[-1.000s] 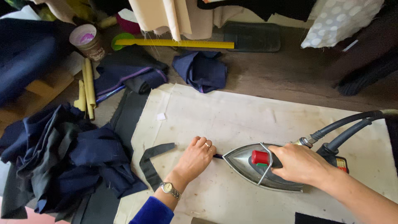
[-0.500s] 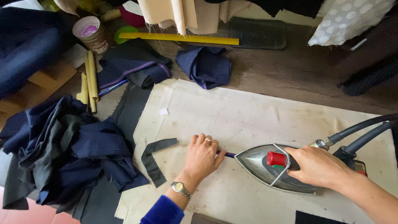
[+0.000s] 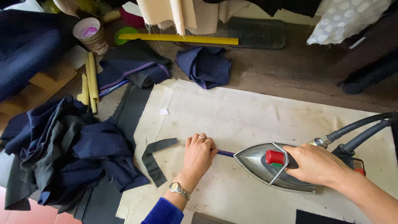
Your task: The person irons a dark blue fabric strip on a white work surface using a steam iron. They repeatedly fold the fabric, press it with the iron, and use a wooden block to assist in smoothing the material.
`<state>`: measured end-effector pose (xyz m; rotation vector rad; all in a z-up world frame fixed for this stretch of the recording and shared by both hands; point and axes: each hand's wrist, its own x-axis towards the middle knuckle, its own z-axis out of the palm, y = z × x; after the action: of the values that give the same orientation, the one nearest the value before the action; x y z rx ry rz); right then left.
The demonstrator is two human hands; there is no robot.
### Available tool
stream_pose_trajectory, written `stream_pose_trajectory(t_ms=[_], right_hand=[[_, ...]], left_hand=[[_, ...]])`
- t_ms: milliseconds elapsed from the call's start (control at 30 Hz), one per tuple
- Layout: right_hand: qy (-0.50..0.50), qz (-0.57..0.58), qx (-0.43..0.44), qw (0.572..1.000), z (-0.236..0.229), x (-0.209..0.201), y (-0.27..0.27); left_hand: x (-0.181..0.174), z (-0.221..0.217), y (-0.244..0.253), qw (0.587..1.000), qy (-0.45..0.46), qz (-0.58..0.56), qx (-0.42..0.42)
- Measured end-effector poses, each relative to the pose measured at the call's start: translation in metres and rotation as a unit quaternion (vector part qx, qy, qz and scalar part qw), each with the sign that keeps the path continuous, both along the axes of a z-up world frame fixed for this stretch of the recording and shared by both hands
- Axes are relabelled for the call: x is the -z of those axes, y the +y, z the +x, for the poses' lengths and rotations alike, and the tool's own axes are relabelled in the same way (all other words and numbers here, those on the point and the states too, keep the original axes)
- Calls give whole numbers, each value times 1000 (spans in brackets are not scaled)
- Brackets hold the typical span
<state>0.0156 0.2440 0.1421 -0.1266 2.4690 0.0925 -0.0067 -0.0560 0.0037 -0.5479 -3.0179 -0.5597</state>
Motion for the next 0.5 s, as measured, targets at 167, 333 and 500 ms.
stream_pose_trajectory(t_ms=[167, 333, 500], right_hand=[[7, -10, -10, 1000, -5, -2, -14], [12, -24, -13, 1000, -12, -15, -37], [-8, -85, -28, 996, -18, -21, -52]], left_hand=[[12, -8, -3, 1000, -7, 2, 3], [10, -12, -3, 1000, -18, -6, -5], [6, -13, -7, 994, -99, 21, -30]])
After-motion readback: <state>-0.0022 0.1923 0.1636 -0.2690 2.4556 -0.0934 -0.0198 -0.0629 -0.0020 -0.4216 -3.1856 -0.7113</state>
